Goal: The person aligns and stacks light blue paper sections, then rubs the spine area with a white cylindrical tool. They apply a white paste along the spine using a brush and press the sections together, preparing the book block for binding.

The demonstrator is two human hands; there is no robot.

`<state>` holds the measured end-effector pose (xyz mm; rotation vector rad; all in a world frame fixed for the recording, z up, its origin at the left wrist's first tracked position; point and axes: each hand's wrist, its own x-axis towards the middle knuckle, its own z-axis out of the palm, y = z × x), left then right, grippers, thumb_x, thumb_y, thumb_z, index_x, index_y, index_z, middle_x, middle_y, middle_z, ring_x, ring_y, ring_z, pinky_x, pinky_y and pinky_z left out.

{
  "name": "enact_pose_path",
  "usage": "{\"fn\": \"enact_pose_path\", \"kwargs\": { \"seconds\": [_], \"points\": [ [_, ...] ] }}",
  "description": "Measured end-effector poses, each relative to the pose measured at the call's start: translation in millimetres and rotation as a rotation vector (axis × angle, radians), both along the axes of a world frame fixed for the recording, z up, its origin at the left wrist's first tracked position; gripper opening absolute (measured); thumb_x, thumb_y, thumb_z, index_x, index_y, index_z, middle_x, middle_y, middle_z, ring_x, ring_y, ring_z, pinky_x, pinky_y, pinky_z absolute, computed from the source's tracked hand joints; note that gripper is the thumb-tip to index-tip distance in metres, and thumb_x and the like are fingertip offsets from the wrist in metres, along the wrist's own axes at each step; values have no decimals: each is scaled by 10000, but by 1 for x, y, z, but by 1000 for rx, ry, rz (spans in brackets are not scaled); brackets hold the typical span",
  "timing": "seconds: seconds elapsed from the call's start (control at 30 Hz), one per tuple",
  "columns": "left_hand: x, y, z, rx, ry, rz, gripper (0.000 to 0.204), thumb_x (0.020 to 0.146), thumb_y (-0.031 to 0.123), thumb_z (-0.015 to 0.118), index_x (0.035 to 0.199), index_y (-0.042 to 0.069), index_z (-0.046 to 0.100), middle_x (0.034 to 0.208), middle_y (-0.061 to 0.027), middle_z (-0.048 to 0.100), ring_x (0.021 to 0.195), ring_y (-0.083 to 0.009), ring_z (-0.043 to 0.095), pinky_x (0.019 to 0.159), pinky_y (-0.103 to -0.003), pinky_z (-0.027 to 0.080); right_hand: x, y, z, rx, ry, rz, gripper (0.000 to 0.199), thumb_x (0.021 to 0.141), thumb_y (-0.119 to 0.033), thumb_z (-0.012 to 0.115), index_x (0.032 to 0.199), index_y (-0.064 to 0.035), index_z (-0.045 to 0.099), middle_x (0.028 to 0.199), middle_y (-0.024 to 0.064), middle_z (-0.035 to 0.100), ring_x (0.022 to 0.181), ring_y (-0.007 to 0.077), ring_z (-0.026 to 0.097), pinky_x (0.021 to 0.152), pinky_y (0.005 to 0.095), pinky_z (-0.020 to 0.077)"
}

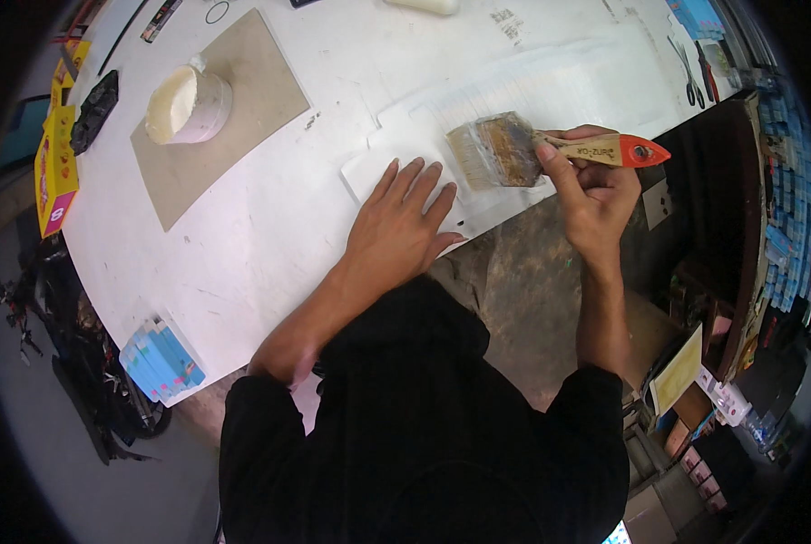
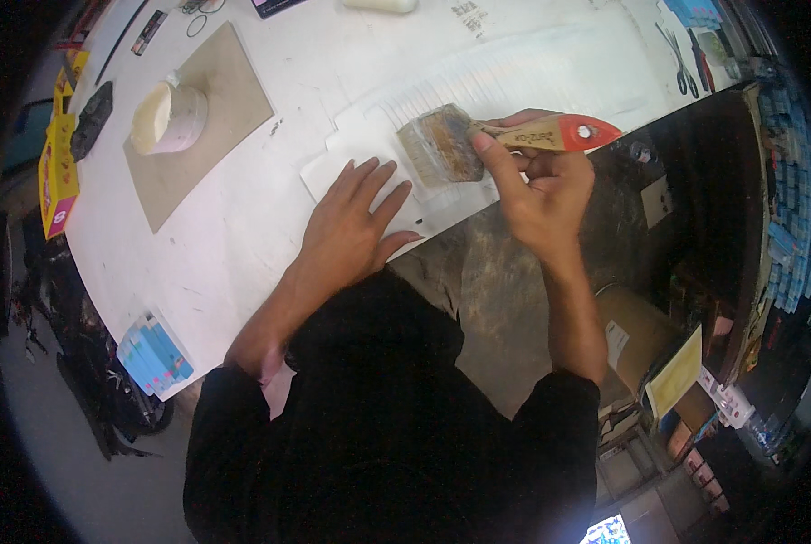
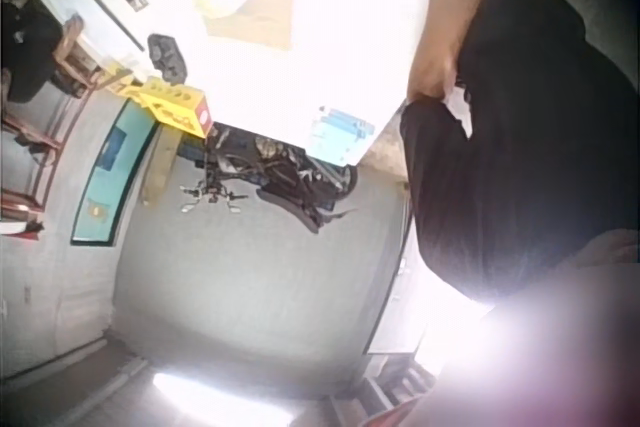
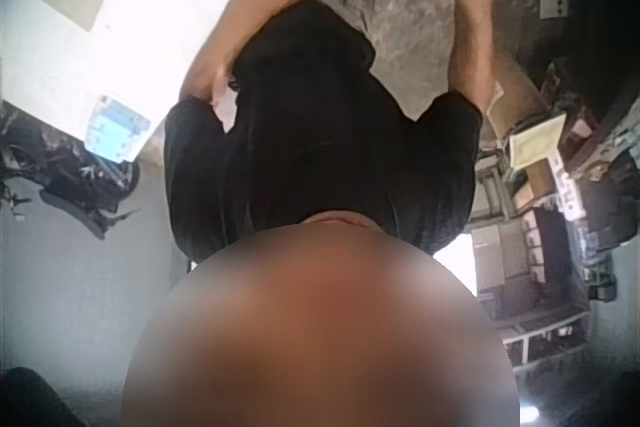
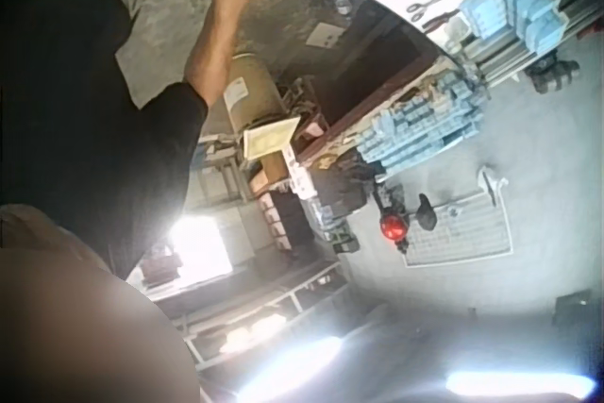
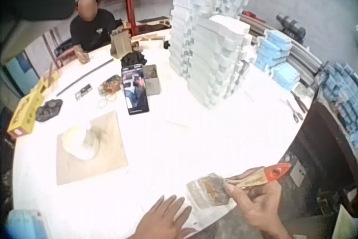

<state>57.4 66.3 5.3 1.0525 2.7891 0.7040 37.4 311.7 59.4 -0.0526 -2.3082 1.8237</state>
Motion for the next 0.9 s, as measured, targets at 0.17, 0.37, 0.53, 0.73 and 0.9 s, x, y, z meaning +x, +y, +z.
{"fn": "enact_pose_path", "kwargs": {
  "seconds": [0.17,0.37,0.53,0.73,0.9],
  "points": [
    [-1,1,1,-7,-6,8,595,890,400,800,1340,29,685,1456,-209,572,1386,-409,517,1174,-556,430,0,-8,6,111,41,17,271,930,49,775,1159,68,632,1058,193,762,948,180,750,809,260,609],
    [-2,2,0,0,-29,11,588,884,406,811,1333,45,693,1453,-191,579,1378,-407,531,1164,-553,448,-4,-8,-6,520,253,97,267,922,90,756,1153,82,623,1056,219,761,993,222,763,870,319,642],
    [-3,2,1,10,-35,19,576,884,406,811,1322,49,697,1439,-184,589,1374,-407,535,1165,-551,450,3,-14,2,267,338,34,270,887,48,803,1116,78,665,1044,206,766,941,224,777,795,324,648],
    [-3,2,1,4,-11,20,570,879,401,813,1314,53,698,1430,-181,592,1367,-406,536,1153,-547,463,-3,-4,1,615,382,30,232,898,75,783,1097,101,665,1046,210,765,951,238,776,824,325,657],
    [-3,3,3,-6,-3,28,552,878,402,813,1291,51,707,1410,-173,600,1345,-399,548,1142,-533,478,2,-13,-6,410,352,134,208,889,83,788,1068,91,681,1055,199,775,950,256,781,802,322,655]
  ]
}}
